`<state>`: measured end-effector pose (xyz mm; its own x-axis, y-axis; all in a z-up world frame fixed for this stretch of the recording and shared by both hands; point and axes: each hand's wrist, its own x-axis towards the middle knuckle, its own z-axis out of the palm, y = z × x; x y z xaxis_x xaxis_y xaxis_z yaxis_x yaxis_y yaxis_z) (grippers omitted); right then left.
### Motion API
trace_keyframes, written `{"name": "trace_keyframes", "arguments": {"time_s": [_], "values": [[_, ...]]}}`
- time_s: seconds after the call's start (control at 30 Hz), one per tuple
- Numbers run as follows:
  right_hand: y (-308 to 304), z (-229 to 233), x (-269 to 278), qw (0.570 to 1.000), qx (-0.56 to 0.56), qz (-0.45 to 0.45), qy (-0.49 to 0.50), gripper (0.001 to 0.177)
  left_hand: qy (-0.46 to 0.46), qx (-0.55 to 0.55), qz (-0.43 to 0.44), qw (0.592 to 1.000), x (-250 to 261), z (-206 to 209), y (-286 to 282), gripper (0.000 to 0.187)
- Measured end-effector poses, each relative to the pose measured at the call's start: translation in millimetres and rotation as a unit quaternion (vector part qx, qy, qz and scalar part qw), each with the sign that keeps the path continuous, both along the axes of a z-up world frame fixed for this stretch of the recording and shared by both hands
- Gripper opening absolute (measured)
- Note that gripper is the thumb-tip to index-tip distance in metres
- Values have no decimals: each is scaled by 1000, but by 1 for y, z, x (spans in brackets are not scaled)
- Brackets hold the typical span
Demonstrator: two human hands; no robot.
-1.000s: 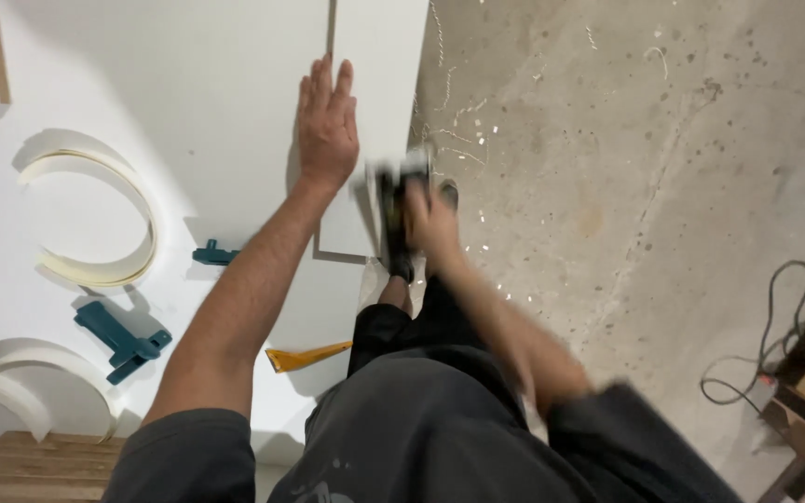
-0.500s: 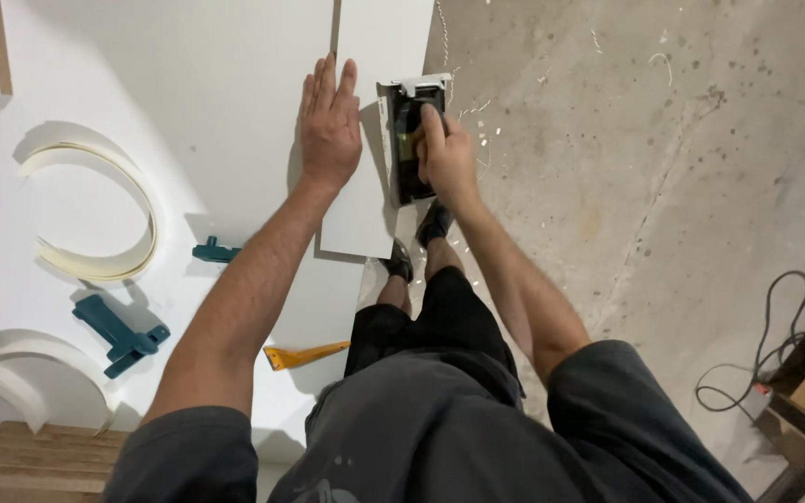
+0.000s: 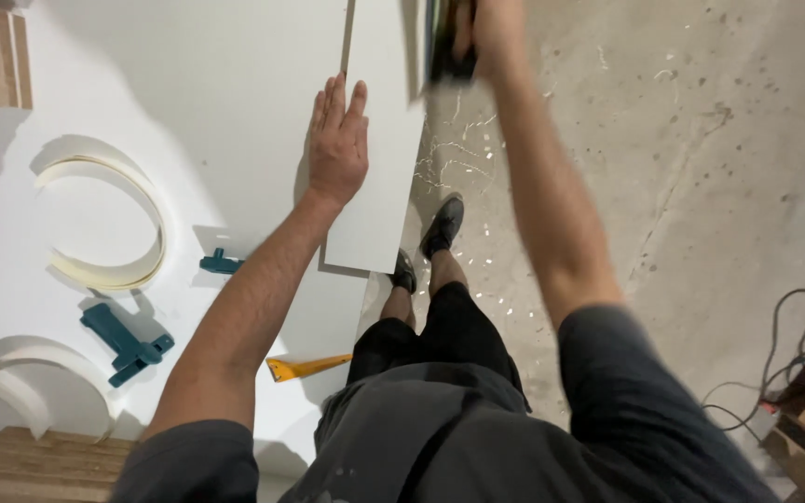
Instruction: The person applies a thin strip of edge banding to a white board, then uses a hand iron to press it along the edge. They use a utility knife to trim the excess banding and a hand plane to smooth the edge. The process is repeated on the other side of the board.
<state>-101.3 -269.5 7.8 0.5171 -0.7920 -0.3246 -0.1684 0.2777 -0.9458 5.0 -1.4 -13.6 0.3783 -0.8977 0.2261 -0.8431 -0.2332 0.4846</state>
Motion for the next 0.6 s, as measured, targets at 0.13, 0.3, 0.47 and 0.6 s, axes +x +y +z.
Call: {"name": "trace_keyframes", "arguments": {"time_s": [0.13, 0.3, 0.47, 0.6], "values": [[145, 39, -62, 964, 97, -12, 246, 56, -14, -8, 10, 1000, -1, 2, -3, 44], [33, -12, -16, 962, 63, -60, 257, 49, 2, -15, 10, 1000, 0, -1, -3, 45], [21, 17, -10, 991, 71, -14, 115, 40, 35, 14, 17, 999, -6, 4, 1, 45], [197, 26, -104, 927, 64, 98, 355, 71, 20, -29, 17, 999, -1, -1, -2, 42]]}}
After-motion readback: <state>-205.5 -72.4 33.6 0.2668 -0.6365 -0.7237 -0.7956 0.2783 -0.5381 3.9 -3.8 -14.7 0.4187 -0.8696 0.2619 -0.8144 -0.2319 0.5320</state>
